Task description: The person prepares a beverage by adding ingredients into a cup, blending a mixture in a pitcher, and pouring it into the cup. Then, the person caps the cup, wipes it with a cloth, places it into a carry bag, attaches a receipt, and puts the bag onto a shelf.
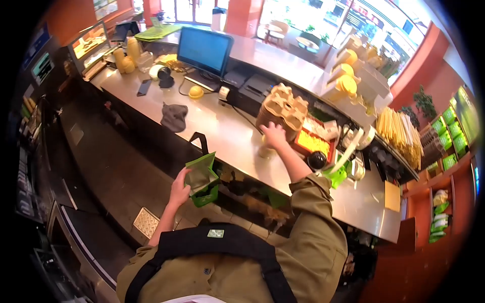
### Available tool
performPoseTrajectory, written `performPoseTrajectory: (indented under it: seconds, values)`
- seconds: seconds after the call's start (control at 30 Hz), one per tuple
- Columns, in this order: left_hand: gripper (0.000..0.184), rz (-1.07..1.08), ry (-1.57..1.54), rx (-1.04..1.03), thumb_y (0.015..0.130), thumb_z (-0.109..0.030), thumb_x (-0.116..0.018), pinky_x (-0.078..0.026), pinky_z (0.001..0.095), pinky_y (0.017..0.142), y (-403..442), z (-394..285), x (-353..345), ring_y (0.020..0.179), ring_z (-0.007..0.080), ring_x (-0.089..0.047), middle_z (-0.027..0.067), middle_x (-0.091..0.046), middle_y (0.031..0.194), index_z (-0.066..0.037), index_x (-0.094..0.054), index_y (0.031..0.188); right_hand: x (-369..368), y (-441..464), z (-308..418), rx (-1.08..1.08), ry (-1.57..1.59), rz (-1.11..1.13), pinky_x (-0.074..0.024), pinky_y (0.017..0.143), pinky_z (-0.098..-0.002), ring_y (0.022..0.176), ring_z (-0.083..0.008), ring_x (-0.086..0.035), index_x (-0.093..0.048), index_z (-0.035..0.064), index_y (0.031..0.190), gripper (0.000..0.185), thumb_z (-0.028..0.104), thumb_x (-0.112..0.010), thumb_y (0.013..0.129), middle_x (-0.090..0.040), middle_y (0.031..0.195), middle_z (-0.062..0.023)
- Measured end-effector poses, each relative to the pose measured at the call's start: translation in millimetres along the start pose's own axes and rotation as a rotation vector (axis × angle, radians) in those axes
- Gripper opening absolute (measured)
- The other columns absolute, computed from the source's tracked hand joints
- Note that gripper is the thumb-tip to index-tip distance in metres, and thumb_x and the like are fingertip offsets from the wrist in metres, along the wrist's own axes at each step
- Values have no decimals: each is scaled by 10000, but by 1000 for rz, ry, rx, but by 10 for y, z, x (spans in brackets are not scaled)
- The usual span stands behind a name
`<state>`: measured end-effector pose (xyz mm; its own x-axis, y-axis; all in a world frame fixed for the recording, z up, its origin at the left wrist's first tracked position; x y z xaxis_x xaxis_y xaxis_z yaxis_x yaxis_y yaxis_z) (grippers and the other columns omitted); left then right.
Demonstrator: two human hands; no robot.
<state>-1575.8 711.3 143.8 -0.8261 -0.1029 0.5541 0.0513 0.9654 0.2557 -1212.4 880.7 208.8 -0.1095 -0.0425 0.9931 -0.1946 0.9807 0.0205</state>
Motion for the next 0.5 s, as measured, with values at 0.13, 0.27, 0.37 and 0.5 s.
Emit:
performPoseTrajectory:
  seconds: [0.13,0.27,0.37,0.5]
  values:
    - [532,-44,160,111,682,12,-432,-442,455,907,252,-99,-159,1081,380,-528,123,-426,1359,-57,-489,1206,-360,346,-352,97,40,329,-483,866,-465,1041,-382,-565,-488,228,1215,957,488,-883,383,-538,1143,-173]
    - [480,44,393,166,728,-19,-496,-477,490,814,437,-144,-311,907,411,-595,114,-463,1287,-59,-450,1204,-410,207,-343,41,142,175,-504,820,-445,972,-369,-598,-486,234,1212,868,407,-870,453,-550,1054,-162]
    - [459,72,507,173,730,-27,-541,-479,507,790,512,-382,-379,889,414,-603,150,-469,1234,-44,-433,1175,-402,7,-547,-34,435,59,-493,847,-423,994,-357,-596,-538,171,1154,761,356,-854,487,-601,1073,-168]
    - [480,131,526,96,724,-52,-540,-476,496,809,661,-754,-495,915,408,-591,167,-465,1222,-34,-435,1192,264,-391,-748,151,902,-146,-468,862,-333,945,-220,-598,-566,58,1097,692,266,-850,501,-625,1001,-91]
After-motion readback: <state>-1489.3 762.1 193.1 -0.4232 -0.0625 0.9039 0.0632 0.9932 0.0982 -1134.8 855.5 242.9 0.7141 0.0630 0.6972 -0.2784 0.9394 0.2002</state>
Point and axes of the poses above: each hand's wrist, its own y-axis towards the middle knuckle, its own x-axis out of the back of the hand, z = x × y, the point moved 1 cm from there along y, towards the middle knuckle
